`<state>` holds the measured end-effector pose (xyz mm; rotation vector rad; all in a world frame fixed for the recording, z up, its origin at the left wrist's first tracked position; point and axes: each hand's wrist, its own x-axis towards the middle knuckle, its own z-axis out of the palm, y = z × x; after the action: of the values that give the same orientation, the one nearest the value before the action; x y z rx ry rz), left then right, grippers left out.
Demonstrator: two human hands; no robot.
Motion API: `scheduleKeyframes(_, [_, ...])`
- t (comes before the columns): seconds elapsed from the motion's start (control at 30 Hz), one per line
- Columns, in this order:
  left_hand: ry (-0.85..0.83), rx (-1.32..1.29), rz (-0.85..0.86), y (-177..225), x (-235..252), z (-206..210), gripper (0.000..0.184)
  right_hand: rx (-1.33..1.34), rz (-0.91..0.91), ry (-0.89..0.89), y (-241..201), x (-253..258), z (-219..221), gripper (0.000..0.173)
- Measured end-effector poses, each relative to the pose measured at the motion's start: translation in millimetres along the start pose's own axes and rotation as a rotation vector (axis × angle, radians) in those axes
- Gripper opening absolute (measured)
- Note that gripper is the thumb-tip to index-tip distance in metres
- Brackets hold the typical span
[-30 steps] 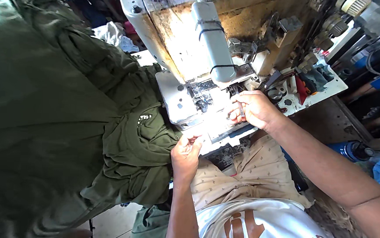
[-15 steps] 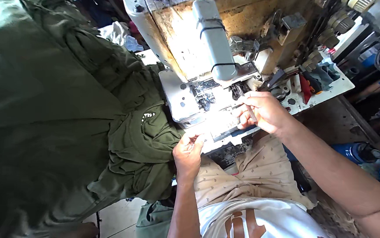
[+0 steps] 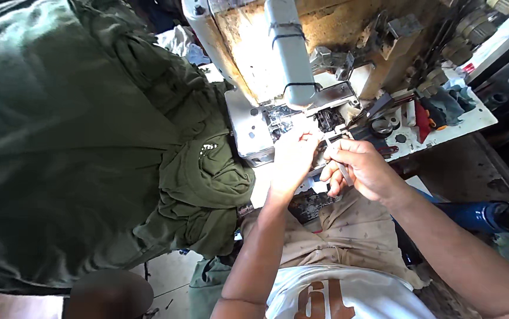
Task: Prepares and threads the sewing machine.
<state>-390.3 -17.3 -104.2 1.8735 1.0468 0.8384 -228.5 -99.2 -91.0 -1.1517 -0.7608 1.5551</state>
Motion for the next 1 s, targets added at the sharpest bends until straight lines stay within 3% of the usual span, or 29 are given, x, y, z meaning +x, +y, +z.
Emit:
scheduleKeyframes(0.57, [-0.081,-0.382,-0.023,-20.6,7.6,6.6,0.013,0.041,0.022,-0.072,-2.2,2.4,-10.1,0.026])
scheduleKeyframes(1.0, [0.009,-0.410,0.000,-21.5,0.9,8.4,0.012,0.003,-0.015,-0.066,2.9,3.2,-6.7,0.028])
